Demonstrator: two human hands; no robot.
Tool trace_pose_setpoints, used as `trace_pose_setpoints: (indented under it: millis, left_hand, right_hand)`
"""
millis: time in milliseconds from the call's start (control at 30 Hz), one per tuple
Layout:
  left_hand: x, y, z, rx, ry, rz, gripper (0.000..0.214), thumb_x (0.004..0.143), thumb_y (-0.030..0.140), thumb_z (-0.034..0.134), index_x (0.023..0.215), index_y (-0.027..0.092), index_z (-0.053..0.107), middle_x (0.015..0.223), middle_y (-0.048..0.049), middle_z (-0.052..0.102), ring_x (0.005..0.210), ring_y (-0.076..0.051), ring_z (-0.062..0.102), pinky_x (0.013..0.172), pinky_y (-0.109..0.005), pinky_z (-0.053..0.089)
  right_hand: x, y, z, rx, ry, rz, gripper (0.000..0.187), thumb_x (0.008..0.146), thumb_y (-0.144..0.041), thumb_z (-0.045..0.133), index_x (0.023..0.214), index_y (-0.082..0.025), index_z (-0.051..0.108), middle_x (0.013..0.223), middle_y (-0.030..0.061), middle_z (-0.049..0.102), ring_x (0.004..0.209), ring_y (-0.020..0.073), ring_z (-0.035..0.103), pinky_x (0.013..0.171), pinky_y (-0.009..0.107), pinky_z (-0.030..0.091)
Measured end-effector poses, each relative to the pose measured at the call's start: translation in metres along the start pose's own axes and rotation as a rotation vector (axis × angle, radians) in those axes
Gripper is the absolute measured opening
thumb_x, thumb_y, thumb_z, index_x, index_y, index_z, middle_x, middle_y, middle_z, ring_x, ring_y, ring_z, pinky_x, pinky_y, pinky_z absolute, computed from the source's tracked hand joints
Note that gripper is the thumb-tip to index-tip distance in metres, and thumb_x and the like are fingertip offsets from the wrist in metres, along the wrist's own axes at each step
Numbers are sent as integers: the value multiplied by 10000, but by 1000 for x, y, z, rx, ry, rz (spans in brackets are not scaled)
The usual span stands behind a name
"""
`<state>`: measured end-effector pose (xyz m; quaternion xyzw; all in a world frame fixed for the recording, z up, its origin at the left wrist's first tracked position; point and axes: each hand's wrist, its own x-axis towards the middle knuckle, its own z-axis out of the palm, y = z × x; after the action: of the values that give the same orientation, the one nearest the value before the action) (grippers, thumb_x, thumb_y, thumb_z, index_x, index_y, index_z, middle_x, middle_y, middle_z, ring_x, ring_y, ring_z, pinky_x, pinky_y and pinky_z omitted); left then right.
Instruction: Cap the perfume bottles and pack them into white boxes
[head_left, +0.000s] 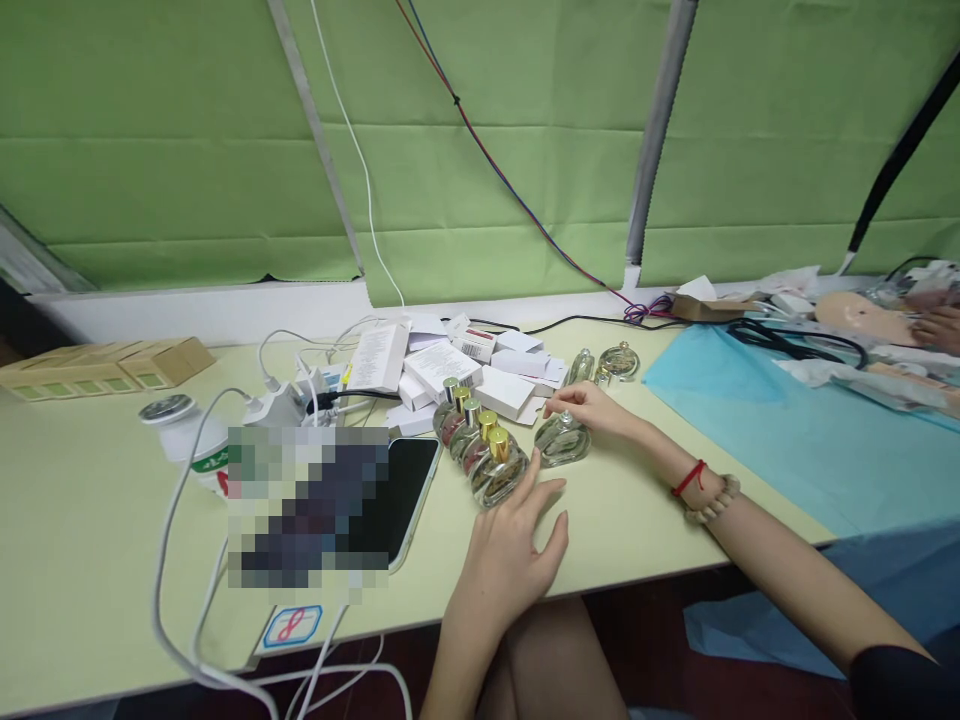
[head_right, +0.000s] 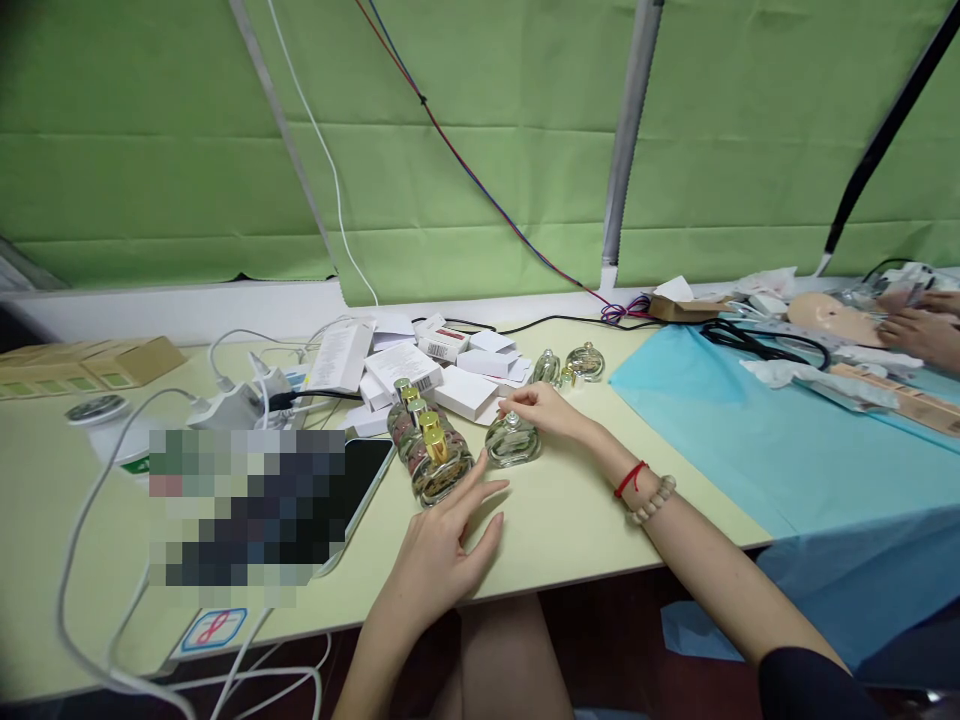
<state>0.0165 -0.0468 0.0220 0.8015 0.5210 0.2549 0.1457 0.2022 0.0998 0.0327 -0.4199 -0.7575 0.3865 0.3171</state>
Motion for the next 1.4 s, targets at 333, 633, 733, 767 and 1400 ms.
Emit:
trace_pose_setpoints:
  millis: [333,633,733,767,1400]
  left_hand:
    - [0,0,1,-4,6,-12,306,864,315,452,1124,278,609,1397,-48,478,811,-165,678,656,-277,533]
    - [0,-2,3,0,98,70,274,878,269,430,1092,253,601,1161,-26,619,813,-129,643,600,-217,481]
    - [0,-2,3,0,82,99,250,885,256,415,1049,239,604,1024,-17,642,791,-122,637,576,-209,453]
    - [0,-2,3,2,80,97,242,886,253,413,1032,237,606,1002,-14,642,782,-121,635,565,-208,443]
    - [1,-3,5,30,40,41,217,894,259,397,952,237,604,956,13,641,654,-107,601,580,-236,422]
  right_hand:
    - [1,0,0,9,-19,-1,393,754,-475,571,725,-101,689,508,-27,488,456,57,349,429,202,263]
    - [-2,-3,0,-3,-125,7,368,747,-469,592,739,-113,687,397,-65,411,331,38,283,341,193,223]
    - [0,2,-4,-54,2,-30,390,752,-497,597,765,-119,694,409,-44,466,346,52,339,371,201,253]
    - [1,4,-7,-89,105,-45,391,762,-499,588,778,-123,696,455,-18,529,370,63,382,392,206,282]
    - [1,17,-28,-483,182,-105,217,798,-354,573,850,-197,714,836,29,721,542,108,558,565,239,400]
